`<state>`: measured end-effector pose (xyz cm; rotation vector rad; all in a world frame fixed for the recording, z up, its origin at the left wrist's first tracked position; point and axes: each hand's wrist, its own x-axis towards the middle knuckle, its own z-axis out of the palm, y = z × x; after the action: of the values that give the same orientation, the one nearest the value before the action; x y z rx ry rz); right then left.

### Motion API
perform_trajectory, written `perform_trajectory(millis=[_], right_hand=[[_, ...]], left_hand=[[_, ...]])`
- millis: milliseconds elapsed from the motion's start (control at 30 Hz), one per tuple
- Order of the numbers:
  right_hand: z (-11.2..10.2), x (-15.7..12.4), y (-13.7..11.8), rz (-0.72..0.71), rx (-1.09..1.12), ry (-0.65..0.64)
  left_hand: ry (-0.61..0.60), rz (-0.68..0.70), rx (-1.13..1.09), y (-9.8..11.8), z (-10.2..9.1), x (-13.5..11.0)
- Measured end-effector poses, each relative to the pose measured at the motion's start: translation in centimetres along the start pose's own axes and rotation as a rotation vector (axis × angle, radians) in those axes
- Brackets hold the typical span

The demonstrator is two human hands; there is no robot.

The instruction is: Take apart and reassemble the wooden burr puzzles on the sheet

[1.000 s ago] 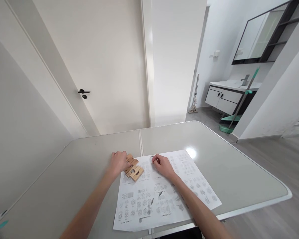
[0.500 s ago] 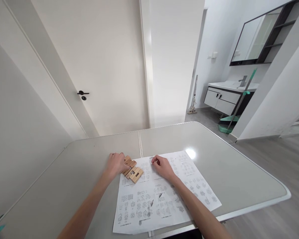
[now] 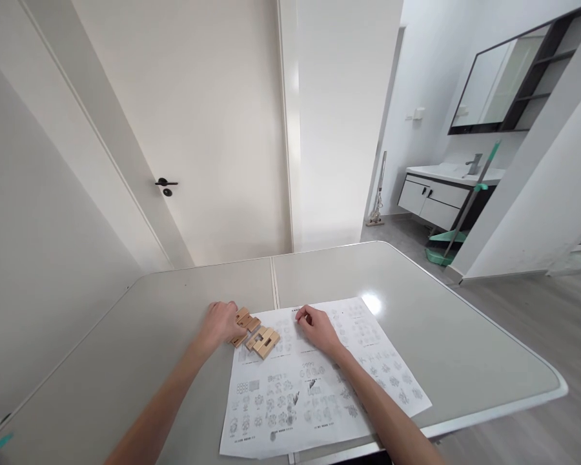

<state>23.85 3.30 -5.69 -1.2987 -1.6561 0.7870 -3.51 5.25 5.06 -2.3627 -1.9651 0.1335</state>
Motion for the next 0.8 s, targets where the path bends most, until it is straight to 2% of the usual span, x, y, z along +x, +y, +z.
perform_trajectory(millis=[533, 800], right_hand=[[0.0, 0.1, 0.5, 0.002, -0.003, -0.002], [-0.1, 0.0, 0.2, 0.006, 0.016, -0.007]], left_hand=[[0.008, 0.002, -0.039, 0.0, -0.2, -0.1], [0.025, 0.016, -0.112, 1.3, -1.8, -0.3]])
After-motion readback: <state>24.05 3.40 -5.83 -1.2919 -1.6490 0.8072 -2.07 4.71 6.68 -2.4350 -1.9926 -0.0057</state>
